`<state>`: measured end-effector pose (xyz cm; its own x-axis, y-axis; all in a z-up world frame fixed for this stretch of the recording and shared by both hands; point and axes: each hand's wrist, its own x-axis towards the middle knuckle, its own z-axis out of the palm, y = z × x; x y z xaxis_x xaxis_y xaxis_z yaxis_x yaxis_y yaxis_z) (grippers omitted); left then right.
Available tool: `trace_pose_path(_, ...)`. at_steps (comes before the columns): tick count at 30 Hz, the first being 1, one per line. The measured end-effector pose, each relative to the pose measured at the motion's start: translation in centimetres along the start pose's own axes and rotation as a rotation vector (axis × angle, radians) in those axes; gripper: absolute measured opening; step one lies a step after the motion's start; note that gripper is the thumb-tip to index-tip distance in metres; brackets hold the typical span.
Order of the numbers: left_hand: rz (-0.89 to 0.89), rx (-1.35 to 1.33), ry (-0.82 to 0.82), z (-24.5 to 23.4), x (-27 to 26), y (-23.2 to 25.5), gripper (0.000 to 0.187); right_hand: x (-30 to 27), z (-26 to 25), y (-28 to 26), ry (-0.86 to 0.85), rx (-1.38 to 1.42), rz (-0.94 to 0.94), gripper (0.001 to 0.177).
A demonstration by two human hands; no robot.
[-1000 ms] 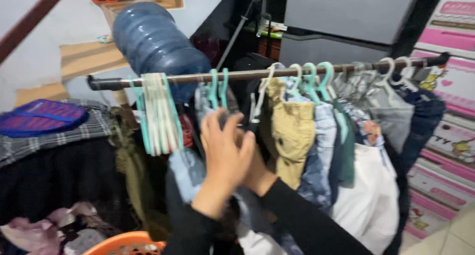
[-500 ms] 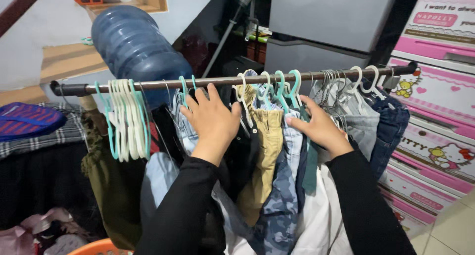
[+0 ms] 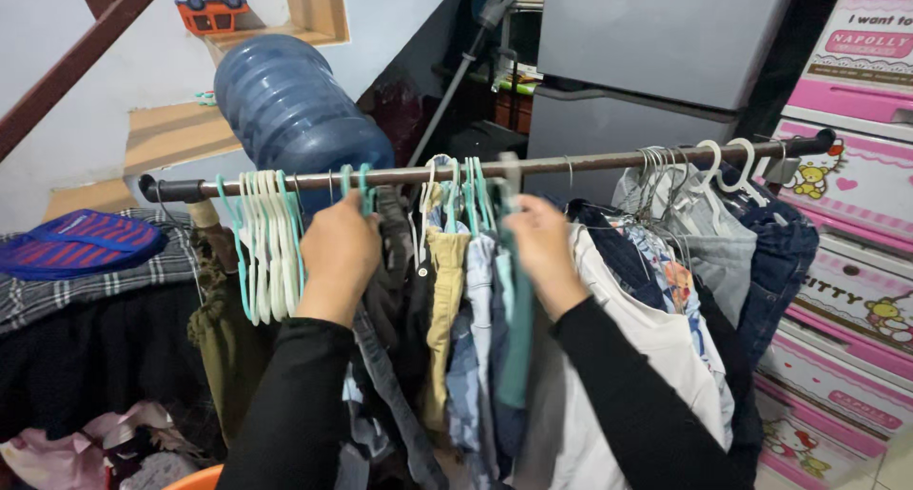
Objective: The person takes clothes from an orange laundry basket, places them on hangers, and hangs them on a metal clothing rack. The person handles pants and shirts one at a time, using both plastic and wire hangers.
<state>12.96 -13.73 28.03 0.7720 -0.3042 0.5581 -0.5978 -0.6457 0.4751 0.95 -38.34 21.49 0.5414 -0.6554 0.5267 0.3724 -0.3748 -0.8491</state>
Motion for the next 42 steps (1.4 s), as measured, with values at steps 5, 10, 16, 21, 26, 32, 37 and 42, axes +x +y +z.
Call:
trace_pose_path(5, 0.007, 0.074, 0.084, 0.6, 0.2, -0.9, 0.027, -0.4, -3.8, -1.9, 0.108, -0.530, -0.294, 0.039)
trace_pose_path(10, -0.051, 0.025, 0.056, 1.1, 1.7, -1.9, 0.033, -3.8, -1.1, -6.0, 0.085, -0.821, -0.665, 0.035)
trace_pose_path(16, 0.131, 0.052, 0.266, -1.8, -0.4, -1.7, 0.033, 1.6, 0.6, -3.8, -0.307, -0.746, -0.178, 0.036)
trace_pose_path(21, 0.175, -0.108, -0.048, 2.6, -3.0, 4.9, 0.047, 2.7, 3.1, 0.7, -0.249, -0.268, 0.000, 0.032)
trace_pose_path(26, 0.002, -0.091, -0.001, 3.7, -1.3, 2.9, 0.036, 2.3, 0.2, -1.2, -0.037, -0.467, -0.067, 0.033)
trace_pose_path(32, 0.347, -0.192, 0.292, 1.9, -4.5, 4.3, 0.033, -3.7, -4.4, -7.9, -0.239, -0.740, -0.459, 0.044)
trace_pose_path(37, 0.576, -0.344, 0.347, -0.4, -8.1, 3.7, 0.029, -6.6, -15.5, -11.4, 0.083, -1.262, -0.244, 0.052)
trace_pose_path(42, 0.229, -0.626, -0.226, 1.2, -15.5, 4.6, 0.014, -5.8, -22.5, -4.0, -0.188, -0.826, 0.104, 0.084)
